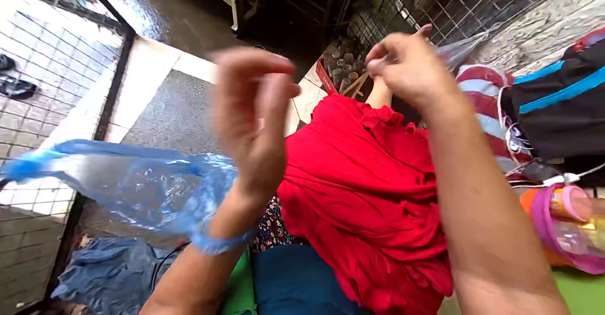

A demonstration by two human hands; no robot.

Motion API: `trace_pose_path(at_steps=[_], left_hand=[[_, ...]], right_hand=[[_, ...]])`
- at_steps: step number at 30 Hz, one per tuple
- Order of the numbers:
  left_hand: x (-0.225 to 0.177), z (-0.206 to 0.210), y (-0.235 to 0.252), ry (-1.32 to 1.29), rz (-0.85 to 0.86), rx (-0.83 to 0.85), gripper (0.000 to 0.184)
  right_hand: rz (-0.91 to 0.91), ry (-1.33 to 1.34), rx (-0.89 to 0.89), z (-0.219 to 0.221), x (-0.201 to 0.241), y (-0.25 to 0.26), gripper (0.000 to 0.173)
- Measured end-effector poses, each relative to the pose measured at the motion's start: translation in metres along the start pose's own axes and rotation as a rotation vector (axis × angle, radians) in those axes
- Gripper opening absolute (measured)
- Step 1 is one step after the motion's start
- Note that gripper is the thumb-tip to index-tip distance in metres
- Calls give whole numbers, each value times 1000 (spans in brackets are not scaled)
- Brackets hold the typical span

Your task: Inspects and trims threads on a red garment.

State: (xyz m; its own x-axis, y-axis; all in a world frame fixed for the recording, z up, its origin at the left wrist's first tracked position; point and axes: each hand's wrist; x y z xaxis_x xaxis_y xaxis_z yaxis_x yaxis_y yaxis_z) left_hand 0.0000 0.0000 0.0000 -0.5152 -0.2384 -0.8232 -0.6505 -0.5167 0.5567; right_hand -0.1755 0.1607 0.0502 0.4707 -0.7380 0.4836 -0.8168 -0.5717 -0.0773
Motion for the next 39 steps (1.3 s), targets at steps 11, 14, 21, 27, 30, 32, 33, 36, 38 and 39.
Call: trace_pose_path(at_steps=[11,14,21,27,30,32,33,36,38,39], left_hand=[[82,30,-69,346,-424,601,51],[61,27,-92,317,-335,529,46],[63,21,-68,172,-416,396,48],[81,56,-6,251,-539,570,55],[85,58,11,313,-509,632,21],[85,56,20,302,-528,651,19],[87,54,24,269,-559,646,19],[109,58,25,-9,-718,496,16],[125,67,13,-257,-813,339,13],[130,72,5,-342,-835,258,13]], right_hand=[[133,348,237,68,-48,-39,17],[-23,401,201,64,-50,-69,16],[-160,462,133,60,-53,-93,17],[-193,330,70,65,-47,-90,14],[-191,273,55,66,-48,-89,15],[-195,253,48,66,-48,-88,14],[-199,249,41,67,-49,-87,14],[-214,252,11,69,-53,-82,13],[-225,250,-9,71,-55,-78,14],[-227,241,-21,72,-56,-76,14]])
Point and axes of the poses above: each hand's wrist, its own y-axis towards the middle knuckle, its own z-axis out of the palm, x = y × z, and after that the axes turned 1 degree about -y, right-handed
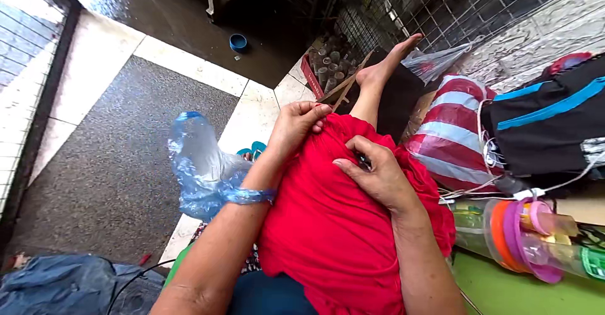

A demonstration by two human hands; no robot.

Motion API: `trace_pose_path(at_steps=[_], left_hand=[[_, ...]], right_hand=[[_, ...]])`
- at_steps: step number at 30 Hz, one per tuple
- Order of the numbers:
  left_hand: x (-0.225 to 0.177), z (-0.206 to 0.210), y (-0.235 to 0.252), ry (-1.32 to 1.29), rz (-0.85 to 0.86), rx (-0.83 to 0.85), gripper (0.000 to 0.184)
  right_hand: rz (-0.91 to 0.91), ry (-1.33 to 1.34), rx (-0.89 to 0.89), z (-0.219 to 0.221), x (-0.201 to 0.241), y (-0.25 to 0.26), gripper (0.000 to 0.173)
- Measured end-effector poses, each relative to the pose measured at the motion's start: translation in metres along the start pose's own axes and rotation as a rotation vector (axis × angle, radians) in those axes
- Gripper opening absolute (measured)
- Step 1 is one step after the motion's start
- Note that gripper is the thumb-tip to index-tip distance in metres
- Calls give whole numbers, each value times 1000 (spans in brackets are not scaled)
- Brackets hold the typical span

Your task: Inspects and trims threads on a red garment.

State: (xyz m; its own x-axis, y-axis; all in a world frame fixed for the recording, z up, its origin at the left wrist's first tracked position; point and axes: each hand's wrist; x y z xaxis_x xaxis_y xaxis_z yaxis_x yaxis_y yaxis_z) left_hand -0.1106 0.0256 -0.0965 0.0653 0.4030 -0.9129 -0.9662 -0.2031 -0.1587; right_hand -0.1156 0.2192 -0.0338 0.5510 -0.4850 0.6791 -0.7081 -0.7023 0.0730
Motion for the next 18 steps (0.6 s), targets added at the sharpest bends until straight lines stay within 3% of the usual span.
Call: trace_pose_path(at_steps=[2,6,11,14,16,18], left_hand=[[14,4,-1,-157,3,-95,12],[22,2,-2,-280,32,-215,11],[31,1,-1,-174,66,-345,8],[31,-2,-1,-30,-31,-325,26],[25,-3,-4,63,-121,-282,40],[23,-4,-4,160,-163,-253,36]], right_hand=[[38,-33,-11,0,-2,3,19],[235,-8,2,-8,-2,11,54],[350,-27,163,-27,1,65,44],[405,-56,285,-30,0,104,43],[451,38,262,-21,-2,117,43],[481,157,200,-11,-4,116,39]])
Point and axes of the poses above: each hand's wrist, its own y-axis towards the middle knuckle, its own z-axis out of the palm, x = y × z, and after that the axes turned 1 degree about -y, right-handed
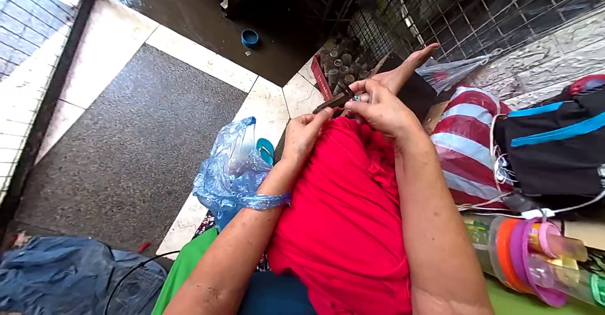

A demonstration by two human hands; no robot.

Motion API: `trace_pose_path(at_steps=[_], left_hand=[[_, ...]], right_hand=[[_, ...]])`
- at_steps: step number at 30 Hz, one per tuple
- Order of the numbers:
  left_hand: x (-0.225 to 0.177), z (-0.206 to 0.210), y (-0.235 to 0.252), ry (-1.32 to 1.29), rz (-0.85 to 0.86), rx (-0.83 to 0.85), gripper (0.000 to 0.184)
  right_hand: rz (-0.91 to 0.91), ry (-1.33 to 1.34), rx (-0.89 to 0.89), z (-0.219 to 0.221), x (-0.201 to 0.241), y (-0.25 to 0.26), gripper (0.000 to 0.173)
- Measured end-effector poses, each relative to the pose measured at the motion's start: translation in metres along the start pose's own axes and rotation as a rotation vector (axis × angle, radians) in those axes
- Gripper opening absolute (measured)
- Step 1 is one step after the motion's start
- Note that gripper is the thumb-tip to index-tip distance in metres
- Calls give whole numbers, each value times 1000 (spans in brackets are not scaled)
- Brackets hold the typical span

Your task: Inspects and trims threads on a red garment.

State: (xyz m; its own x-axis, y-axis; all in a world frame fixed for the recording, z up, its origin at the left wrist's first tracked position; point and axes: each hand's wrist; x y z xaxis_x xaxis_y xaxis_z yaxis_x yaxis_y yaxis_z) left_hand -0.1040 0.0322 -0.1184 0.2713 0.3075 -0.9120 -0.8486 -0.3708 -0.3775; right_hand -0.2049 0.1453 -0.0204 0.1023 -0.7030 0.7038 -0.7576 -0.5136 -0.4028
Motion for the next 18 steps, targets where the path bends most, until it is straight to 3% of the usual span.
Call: trace_pose_path(at_steps=[6,10,18], left_hand=[[4,0,8,-28,16,131,14],[8,1,7,-125,100,78,16],[12,0,5,-99,167,3,16]], right_hand=[[-31,-10,12,7,-26,-6,27],[-112,-54,32,-2,-36,-7,23],[-84,-159,142,-1,-26,-11,18]])
Point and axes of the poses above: each hand's wrist, its own y-axis towards the middle knuckle, its own z-axis out of the palm, x = y × z, and after that the axes turned 1 degree about -y, right-handed
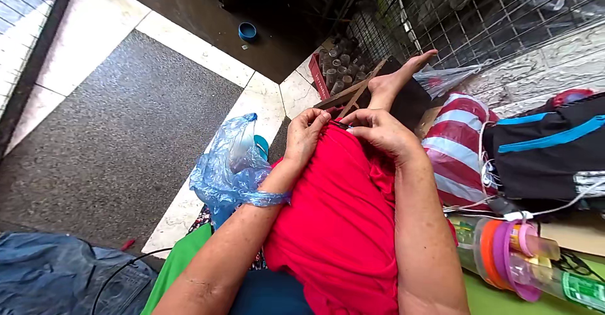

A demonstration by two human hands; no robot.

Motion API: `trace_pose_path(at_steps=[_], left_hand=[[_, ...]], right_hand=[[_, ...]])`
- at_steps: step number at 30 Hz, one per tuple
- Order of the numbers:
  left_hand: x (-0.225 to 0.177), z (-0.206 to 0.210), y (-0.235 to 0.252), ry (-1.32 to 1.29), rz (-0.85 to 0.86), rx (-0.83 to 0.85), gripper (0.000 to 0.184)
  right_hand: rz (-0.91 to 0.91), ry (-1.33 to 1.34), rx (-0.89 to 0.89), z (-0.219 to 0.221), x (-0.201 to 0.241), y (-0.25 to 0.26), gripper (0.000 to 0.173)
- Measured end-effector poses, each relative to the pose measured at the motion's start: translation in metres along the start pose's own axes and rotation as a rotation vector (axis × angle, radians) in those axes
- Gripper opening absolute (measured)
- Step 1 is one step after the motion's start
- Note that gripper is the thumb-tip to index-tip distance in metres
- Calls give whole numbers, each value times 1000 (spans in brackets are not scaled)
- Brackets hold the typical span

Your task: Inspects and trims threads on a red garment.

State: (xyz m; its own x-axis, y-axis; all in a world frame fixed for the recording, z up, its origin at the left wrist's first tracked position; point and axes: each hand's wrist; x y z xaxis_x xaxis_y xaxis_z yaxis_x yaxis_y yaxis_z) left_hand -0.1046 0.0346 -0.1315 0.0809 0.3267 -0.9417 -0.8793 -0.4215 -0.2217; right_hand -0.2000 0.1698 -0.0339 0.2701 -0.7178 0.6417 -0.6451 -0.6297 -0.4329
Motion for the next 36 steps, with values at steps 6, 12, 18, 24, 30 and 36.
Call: trace_pose_path(at_steps=[6,12,18,24,30,36], left_hand=[[0,2,-2,1,24,-53,12],[3,1,0,114,59,-81,14],[-1,-1,-5,8,-10,-68,15],[-4,-14,-12,182,-53,62,29],[4,-24,-8,93,-96,93,20],[2,-19,-11,43,-33,-40,18]], right_hand=[[12,-59,9,2,7,5,17],[-26,-98,1,6,9,10,15],[-5,-108,-115,6,4,3,18],[-199,112,-211,9,12,-16,25],[-142,-59,-190,21,18,-14,24],[2,-472,-181,27,45,-20,22]])
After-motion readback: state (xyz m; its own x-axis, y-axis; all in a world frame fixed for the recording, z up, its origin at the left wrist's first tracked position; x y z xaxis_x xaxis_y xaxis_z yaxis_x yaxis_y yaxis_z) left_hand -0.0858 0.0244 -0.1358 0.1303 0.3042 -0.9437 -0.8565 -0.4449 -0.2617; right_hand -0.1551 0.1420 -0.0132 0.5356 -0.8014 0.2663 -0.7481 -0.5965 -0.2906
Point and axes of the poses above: each hand's wrist, its own y-axis towards the middle knuckle, its own z-axis out of the palm, x = y × z, and after that the axes turned 1 degree about -y, right-handed
